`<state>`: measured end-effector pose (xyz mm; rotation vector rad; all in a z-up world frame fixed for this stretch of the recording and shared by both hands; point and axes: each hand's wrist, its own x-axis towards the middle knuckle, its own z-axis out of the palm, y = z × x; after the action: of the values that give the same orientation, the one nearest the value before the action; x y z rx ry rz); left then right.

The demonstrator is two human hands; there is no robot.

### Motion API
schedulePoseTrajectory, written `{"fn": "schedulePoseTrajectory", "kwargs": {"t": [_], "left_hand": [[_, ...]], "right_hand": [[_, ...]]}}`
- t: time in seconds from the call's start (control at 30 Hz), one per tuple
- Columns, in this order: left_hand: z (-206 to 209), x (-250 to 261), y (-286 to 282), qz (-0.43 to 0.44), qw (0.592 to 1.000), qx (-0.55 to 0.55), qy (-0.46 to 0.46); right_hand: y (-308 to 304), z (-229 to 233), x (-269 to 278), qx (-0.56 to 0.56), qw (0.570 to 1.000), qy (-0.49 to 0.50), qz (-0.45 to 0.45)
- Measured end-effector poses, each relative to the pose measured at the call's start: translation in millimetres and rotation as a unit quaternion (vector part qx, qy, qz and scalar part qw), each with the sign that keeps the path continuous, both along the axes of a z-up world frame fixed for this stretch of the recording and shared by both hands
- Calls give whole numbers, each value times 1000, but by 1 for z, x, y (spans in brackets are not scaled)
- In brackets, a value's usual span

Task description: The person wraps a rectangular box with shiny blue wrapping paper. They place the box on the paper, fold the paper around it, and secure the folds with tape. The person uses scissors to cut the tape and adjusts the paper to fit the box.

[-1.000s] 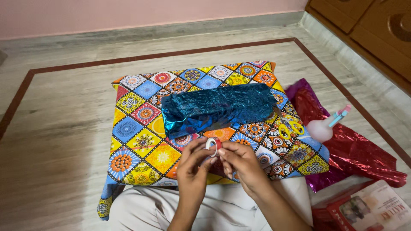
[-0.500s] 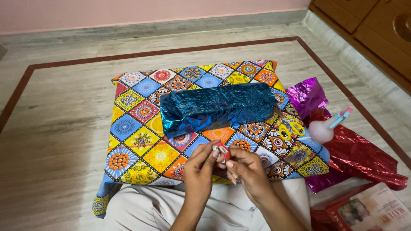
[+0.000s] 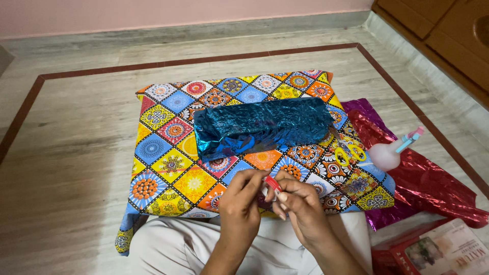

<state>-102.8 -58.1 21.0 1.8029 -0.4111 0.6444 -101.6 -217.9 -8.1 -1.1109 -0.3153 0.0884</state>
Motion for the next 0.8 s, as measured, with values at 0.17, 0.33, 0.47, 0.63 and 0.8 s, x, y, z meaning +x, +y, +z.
{"fn": "schedulePoseTrajectory", "kwargs": {"t": [0.17,0.33,0.47,0.63,0.8], "left_hand": [[8,3,5,6,993,89,-76],[12,1,5,19,984,131,-121],[6,2,-6,6,998,-63,6],[-3,5,-7,-40,982,-78,167],[3,3,1,-11,999,45,24]], "right_hand": [[3,4,4,23,998,61,-15],[3,9,7,54,992,117,14],[5,11,7,32,996,78,8],[6,8,6,-15,998,54,-14],[7,9,4,-40,999,5,-30]]}}
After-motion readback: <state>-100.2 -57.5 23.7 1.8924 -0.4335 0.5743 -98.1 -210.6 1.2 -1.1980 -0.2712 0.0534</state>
